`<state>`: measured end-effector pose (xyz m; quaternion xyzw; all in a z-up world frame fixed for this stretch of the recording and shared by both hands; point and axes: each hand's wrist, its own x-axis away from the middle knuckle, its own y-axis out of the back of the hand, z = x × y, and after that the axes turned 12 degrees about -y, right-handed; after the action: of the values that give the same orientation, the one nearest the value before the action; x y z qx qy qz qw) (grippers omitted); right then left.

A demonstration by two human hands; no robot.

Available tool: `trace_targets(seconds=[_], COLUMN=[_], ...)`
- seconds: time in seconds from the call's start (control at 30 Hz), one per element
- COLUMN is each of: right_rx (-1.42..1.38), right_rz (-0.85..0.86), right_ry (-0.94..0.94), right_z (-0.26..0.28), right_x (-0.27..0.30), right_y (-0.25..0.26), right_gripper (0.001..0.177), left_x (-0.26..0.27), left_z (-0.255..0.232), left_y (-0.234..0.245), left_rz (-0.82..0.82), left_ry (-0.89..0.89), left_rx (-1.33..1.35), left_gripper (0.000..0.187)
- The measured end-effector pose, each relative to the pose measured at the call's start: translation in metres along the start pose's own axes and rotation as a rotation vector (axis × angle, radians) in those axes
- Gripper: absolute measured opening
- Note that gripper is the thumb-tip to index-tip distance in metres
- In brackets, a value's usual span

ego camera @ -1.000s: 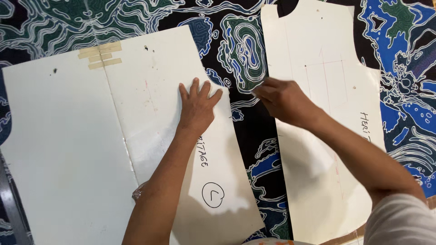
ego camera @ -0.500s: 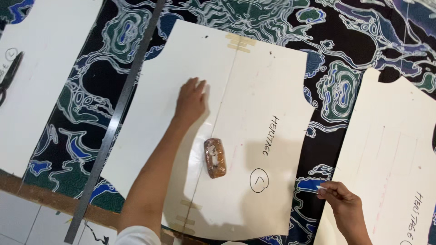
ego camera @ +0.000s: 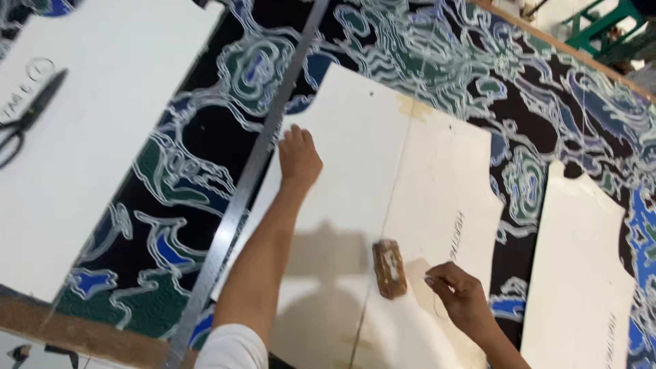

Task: The person places paper templates on a patterned fabric, uses a metal ruler to measure and mark lines with a white chalk-like tool, and pins the templates to the fabric. The person handles the templates, ruler, and pins throughout the process.

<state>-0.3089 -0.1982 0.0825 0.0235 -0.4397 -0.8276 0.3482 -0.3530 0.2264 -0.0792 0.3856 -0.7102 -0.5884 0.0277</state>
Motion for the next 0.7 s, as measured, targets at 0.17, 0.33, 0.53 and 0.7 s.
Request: trace_targets(seconds=[0.17,0.33,0.53,0.7], right_rx=[-0.021,0.108,0.199,0.29], right_rz=[0.009,0.07,-0.037,-0.016], right_ry=[0.151,0.11,0.374,0.728], right_z=[0.071,0.134,0.192,0.201], right_x=[-0.067,-0.154,-0.263,-0.326], right_y=[-0.036,-0.056,-0.099,-0.131], right_gripper=[0.009,0.013,0.016,0.014], left_x=[0.002,-0.002,-0.005,0.006], left_z=[-0.009,-0.008,-0.005,-0.007], left_y=[0.021,0.036,0.055,0.049], left_rz=[-0.089,-0.1,-0.208,-0.204], left_ry=[-0.013,-0.015,0.008,-0.027], left_rx=[0.032,0.073,0.152,0.132], left_gripper=[0.043,0.044,0.04,0.04])
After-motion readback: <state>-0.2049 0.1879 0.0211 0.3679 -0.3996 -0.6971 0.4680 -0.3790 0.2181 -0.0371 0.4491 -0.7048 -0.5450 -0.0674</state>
